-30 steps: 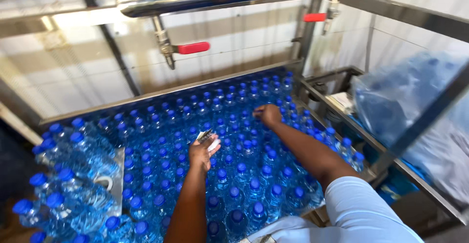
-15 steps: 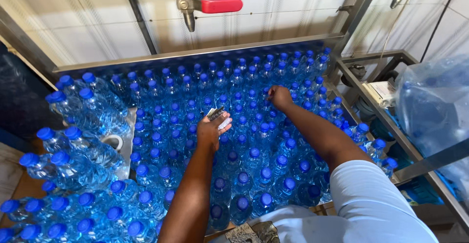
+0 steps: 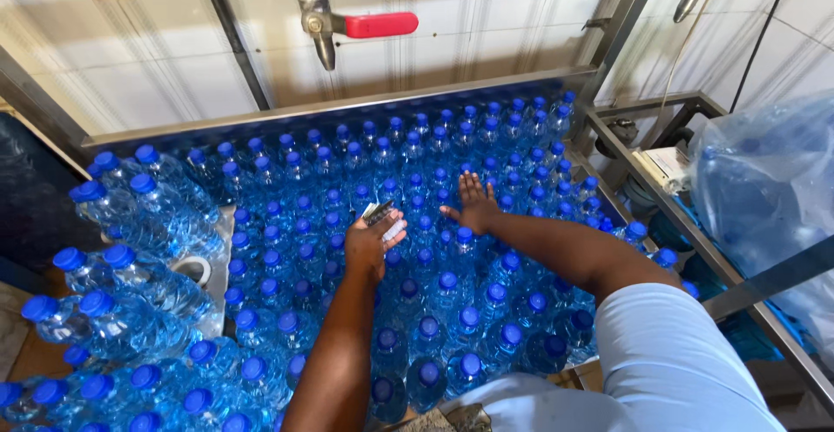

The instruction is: The person applies small, rectangular stickers to the caps of numerous blue-capped water bottles arranged on a metal tray. They pick up a sticker, peel it, and place it on a bottle cap, repeating this process for multiple bottles.

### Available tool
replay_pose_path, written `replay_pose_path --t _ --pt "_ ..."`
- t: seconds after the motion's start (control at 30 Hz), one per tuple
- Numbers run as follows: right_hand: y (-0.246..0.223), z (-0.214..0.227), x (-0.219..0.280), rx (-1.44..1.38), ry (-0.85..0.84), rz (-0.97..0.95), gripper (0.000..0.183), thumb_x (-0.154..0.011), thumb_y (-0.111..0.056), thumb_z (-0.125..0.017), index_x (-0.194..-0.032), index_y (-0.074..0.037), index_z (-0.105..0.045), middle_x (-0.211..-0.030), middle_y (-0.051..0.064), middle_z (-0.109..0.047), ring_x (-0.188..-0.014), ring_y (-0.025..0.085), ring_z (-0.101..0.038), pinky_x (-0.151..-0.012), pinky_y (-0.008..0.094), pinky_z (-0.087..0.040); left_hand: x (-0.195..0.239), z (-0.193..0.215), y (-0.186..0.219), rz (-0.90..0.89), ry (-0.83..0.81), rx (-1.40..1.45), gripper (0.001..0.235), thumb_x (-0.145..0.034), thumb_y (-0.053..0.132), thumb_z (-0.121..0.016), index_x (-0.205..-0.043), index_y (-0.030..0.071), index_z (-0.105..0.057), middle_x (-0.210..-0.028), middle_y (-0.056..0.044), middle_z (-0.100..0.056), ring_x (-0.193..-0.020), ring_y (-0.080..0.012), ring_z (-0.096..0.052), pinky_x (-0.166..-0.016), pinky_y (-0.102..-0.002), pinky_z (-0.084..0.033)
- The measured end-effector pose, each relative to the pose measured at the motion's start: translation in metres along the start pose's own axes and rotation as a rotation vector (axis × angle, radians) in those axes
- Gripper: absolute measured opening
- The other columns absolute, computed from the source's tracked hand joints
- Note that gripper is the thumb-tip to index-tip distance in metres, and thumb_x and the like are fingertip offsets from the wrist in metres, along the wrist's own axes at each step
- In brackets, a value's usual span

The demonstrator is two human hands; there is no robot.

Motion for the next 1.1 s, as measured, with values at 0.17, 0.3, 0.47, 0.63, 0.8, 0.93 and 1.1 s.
replay_pose_path --t 0.17,0.3,0.47,0.63,0.8,0.93,1.1 --pt "0.000 0.001 0.007 -0.069 0.037 0.031 0.107 -0.111 -0.084 -0.024 -0.180 -0.005 -0.006 -0.189 0.019 -0.002 -0.175 0.037 0.000 -0.141 0.063 0.001 -0.005 0.000 -0.002 0.009 -0.006 0.012 0.042 -0.089 0.002 -0.091 -0.129 -0.001 -0.077 -0.117 -0.021 -0.084 -0.100 -0.0410 -0.084 -0.093 -0.056 -0.068" --pt "0.011 0.013 0.003 -0.151 0.010 0.037 0.105 -0.111 -0.085 -0.023 -0.181 -0.008 -0.007 -0.190 0.015 -0.001 -0.175 0.034 0.003 -0.139 0.065 0.004 -0.014 0.012 -0.008 0.007 0.028 -0.034 0.040 -0.090 0.004 -0.091 -0.128 0.002 -0.077 -0.118 -0.019 -0.084 -0.101 -0.0385 -0.084 -0.093 -0.054 -0.069" --pt "0.055 0.030 0.020 0.053 0.180 0.021 0.097 -0.113 -0.077 -0.032 -0.179 -0.007 -0.023 -0.189 0.018 -0.015 -0.175 0.035 -0.011 -0.139 0.065 -0.009 -0.019 0.018 -0.016 0.021 0.039 -0.055 0.040 -0.090 0.005 -0.092 -0.128 0.002 -0.078 -0.118 -0.019 -0.084 -0.102 -0.0391 -0.084 -0.093 -0.054 -0.069" --pt "0.068 -0.001 0.010 -0.004 0.039 0.048 0.101 -0.111 -0.085 -0.024 -0.181 -0.013 -0.014 -0.190 0.012 -0.007 -0.175 0.032 -0.004 -0.139 0.067 -0.002 -0.016 0.020 -0.009 0.017 0.060 -0.089 0.041 -0.091 0.005 -0.091 -0.129 0.002 -0.077 -0.118 -0.018 -0.084 -0.103 -0.0364 -0.084 -0.094 -0.051 -0.069" --pt "0.120 0.031 0.008 -0.187 0.183 -0.166 0.103 -0.110 -0.089 -0.026 -0.176 -0.010 -0.038 -0.183 0.015 -0.036 -0.173 0.032 -0.023 -0.138 0.069 -0.005 -0.016 0.029 -0.005 0.024 0.086 -0.106 0.039 -0.093 0.006 -0.089 -0.129 0.000 -0.076 -0.118 -0.017 -0.084 -0.103 -0.0341 -0.084 -0.094 -0.048 -0.069" --pt "0.161 0.033 0.017 -0.018 0.341 -0.230 0.104 -0.109 -0.088 -0.029 -0.178 -0.011 -0.034 -0.185 0.016 -0.032 -0.174 0.035 -0.022 -0.136 0.073 -0.014 -0.013 0.029 -0.003 0.019 0.105 -0.104 0.040 -0.092 0.006 -0.090 -0.129 0.000 -0.076 -0.117 -0.019 -0.084 -0.102 -0.0360 -0.084 -0.094 -0.049 -0.069" --pt "0.160 0.031 0.008 -0.059 0.232 -0.198 0.109 -0.106 -0.092 -0.028 -0.181 -0.013 -0.015 -0.190 0.014 -0.008 -0.176 0.033 -0.001 -0.138 0.068 0.005 -0.020 0.020 -0.006 0.032 0.044 -0.035 0.044 -0.090 0.005 -0.091 -0.131 0.002 -0.075 -0.121 -0.020 -0.083 -0.110 -0.0399 -0.082 -0.099 -0.055 -0.066"
Point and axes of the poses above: each hand's wrist, its own x-axis away from the middle knuckle, its own z-axis out of the back of the hand, y = z × x, the point moved 10 cm from there along -x, towards the middle knuckle
